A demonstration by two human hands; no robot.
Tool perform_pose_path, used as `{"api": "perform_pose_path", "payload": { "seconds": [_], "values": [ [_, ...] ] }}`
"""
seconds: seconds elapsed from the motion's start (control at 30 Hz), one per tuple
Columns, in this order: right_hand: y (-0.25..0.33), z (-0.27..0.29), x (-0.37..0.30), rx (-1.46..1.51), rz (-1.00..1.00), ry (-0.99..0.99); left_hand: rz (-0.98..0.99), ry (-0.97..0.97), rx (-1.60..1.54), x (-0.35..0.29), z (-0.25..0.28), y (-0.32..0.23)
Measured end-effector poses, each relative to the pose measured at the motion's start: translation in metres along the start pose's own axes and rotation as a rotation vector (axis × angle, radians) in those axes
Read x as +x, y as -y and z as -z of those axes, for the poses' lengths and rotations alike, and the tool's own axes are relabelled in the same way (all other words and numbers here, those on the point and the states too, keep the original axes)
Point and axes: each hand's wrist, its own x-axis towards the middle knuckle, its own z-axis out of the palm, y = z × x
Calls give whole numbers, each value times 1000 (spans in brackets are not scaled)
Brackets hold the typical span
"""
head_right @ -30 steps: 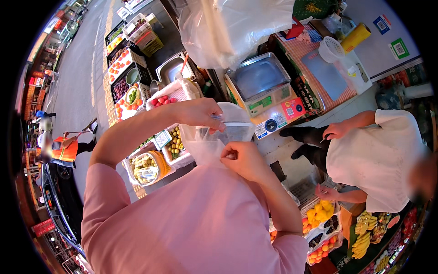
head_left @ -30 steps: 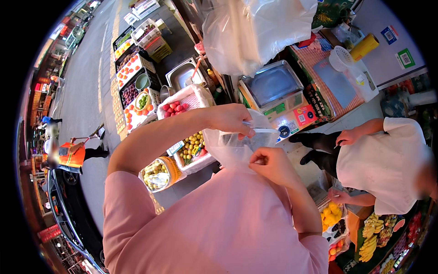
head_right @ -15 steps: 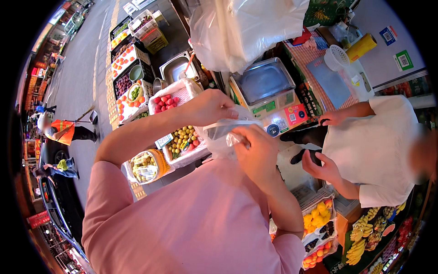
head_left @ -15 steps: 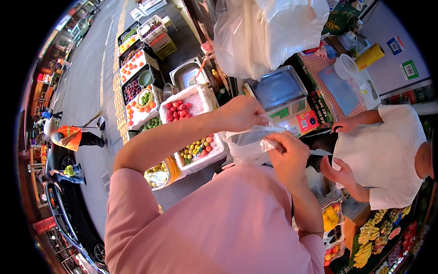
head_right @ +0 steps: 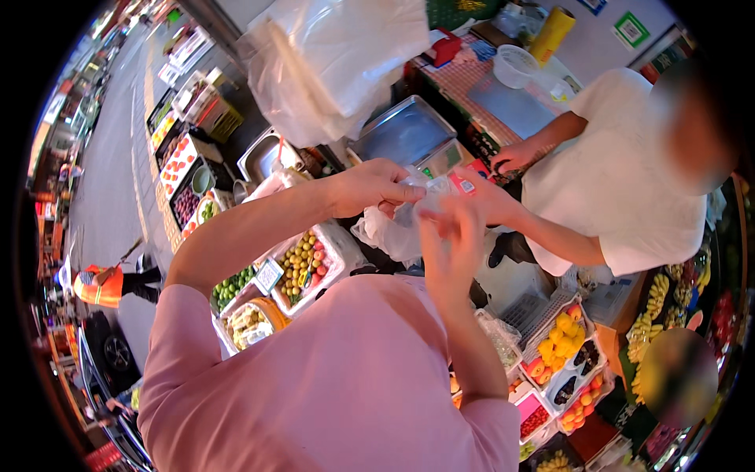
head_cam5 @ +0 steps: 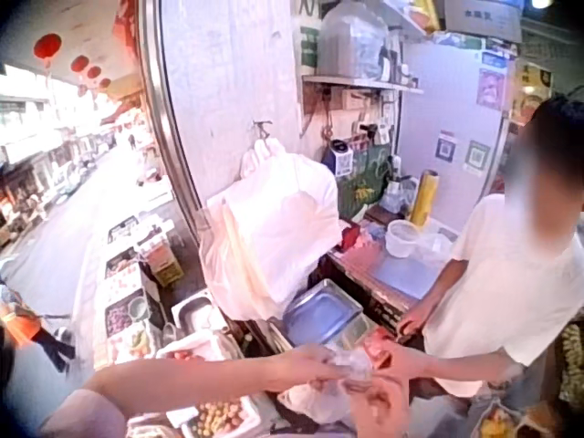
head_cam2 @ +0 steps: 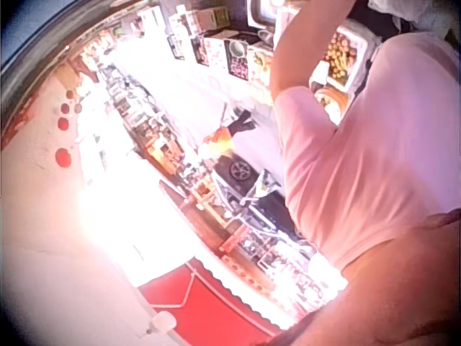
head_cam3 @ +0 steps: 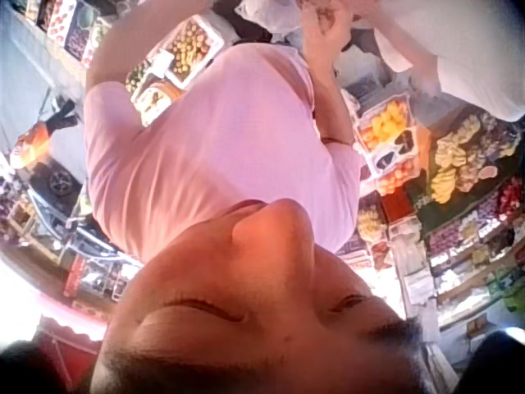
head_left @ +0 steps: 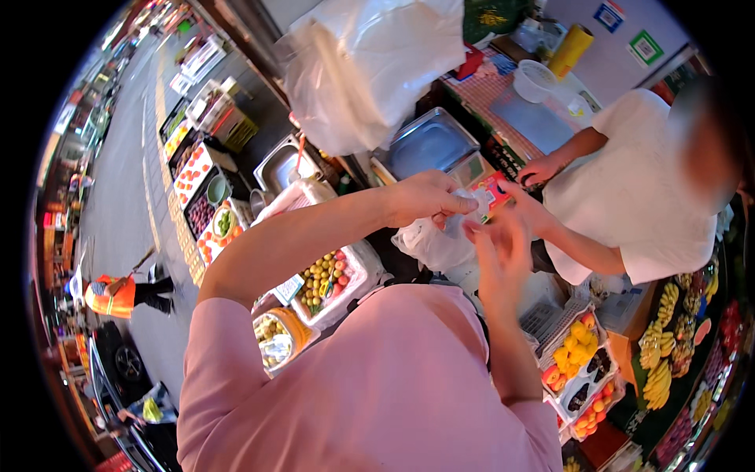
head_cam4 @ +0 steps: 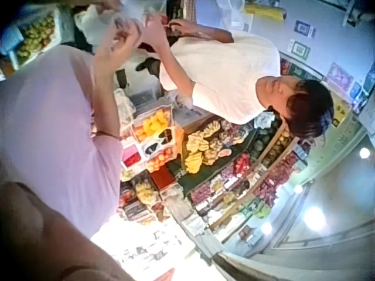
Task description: The person transfers blueberries from a plastic container into a small basket, weighs them on a digital scale, and puts them into a plastic bag while interacting with a shop worker.
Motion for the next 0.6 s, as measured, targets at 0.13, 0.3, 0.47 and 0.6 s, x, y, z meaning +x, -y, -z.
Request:
{"api": "perform_pose_path", "payload": {
  "seconds": [0.13,0.3,0.47,0.6],
  "values": [
    [-45,68,-77,-143,-428,31,-177,37,350,46,-14,9],
    [-258,163,-97,328,-1029,-283,-435,-115,662,120,-53,28],
    [-275,159,-49,1148,-798,-58,-169,-34,1004,187,-104,33],
    [-274,152,-21,1009,-562,-114,-593,-58,1072,120,-153,25]
  ]
}}
